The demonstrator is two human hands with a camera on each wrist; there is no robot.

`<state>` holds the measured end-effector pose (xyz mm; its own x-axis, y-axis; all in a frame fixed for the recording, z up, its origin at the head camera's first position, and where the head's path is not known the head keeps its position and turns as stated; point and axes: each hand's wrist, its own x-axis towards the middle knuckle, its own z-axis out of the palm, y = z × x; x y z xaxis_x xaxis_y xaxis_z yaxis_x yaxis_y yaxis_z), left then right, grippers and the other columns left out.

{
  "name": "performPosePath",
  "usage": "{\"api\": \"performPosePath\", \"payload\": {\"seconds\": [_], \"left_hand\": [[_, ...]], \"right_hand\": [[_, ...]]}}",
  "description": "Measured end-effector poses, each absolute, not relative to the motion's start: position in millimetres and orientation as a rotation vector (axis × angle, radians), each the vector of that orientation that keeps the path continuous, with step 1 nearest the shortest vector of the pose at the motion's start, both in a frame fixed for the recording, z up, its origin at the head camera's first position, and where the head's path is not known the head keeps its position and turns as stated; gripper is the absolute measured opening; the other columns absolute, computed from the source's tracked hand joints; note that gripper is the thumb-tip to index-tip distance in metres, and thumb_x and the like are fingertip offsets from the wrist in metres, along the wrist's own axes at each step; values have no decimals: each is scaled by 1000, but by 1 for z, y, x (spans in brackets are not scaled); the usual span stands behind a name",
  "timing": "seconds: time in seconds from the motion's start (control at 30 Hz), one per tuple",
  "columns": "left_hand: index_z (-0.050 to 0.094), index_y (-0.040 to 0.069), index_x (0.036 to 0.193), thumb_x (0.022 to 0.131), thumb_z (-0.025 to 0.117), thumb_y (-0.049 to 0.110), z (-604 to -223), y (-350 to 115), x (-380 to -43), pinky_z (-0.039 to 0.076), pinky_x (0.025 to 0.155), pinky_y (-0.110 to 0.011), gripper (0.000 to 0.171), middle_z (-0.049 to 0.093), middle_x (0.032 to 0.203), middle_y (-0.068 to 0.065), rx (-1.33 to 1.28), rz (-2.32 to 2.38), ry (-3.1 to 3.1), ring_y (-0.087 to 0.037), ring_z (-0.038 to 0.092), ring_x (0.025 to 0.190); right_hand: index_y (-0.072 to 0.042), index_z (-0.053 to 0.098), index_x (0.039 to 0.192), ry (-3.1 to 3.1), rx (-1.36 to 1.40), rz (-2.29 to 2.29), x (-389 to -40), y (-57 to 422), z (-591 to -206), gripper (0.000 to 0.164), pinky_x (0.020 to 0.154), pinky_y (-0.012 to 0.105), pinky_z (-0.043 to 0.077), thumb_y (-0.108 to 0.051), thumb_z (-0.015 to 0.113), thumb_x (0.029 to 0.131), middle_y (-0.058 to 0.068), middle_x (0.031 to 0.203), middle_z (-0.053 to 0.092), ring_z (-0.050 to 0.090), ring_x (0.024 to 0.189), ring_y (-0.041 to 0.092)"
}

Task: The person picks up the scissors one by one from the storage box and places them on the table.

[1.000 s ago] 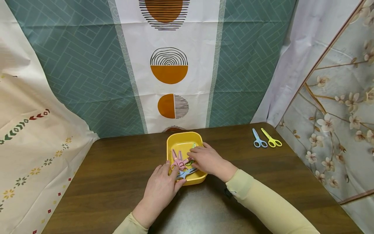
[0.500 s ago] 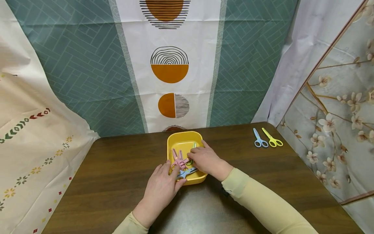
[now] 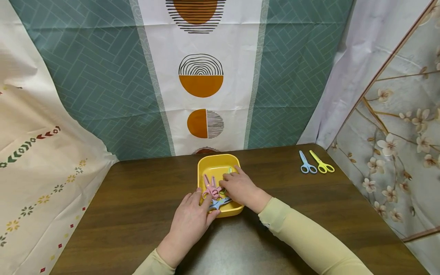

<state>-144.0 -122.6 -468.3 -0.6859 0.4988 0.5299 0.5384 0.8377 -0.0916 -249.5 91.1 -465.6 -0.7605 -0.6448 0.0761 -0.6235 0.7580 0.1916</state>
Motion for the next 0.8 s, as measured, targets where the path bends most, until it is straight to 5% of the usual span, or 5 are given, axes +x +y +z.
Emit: {"api": "performPosePath", "payload": {"seconds": [0.4,0.8], "left_hand": [[77,4,124,98,83,51,-468,-122,-144,58,104,-52,54,73,122,-28,-754,-99,-2468,-40,74,110],[77,4,122,96,84,52,-472,-123,-146,58,105,-57,55,73,119,-27,-754,-87,-2435,-39,75,111]], "right_hand": [[-21,83,121,-2765,1022,-193,-249,92,-466,20,125,59,38,-31,81,104,3,109,72,72,102,28],[-24,84,120,-2763,1042,-195,-249,90,-467,18,121,59,43,-32,80,105,-1,101,71,72,91,25]]}}
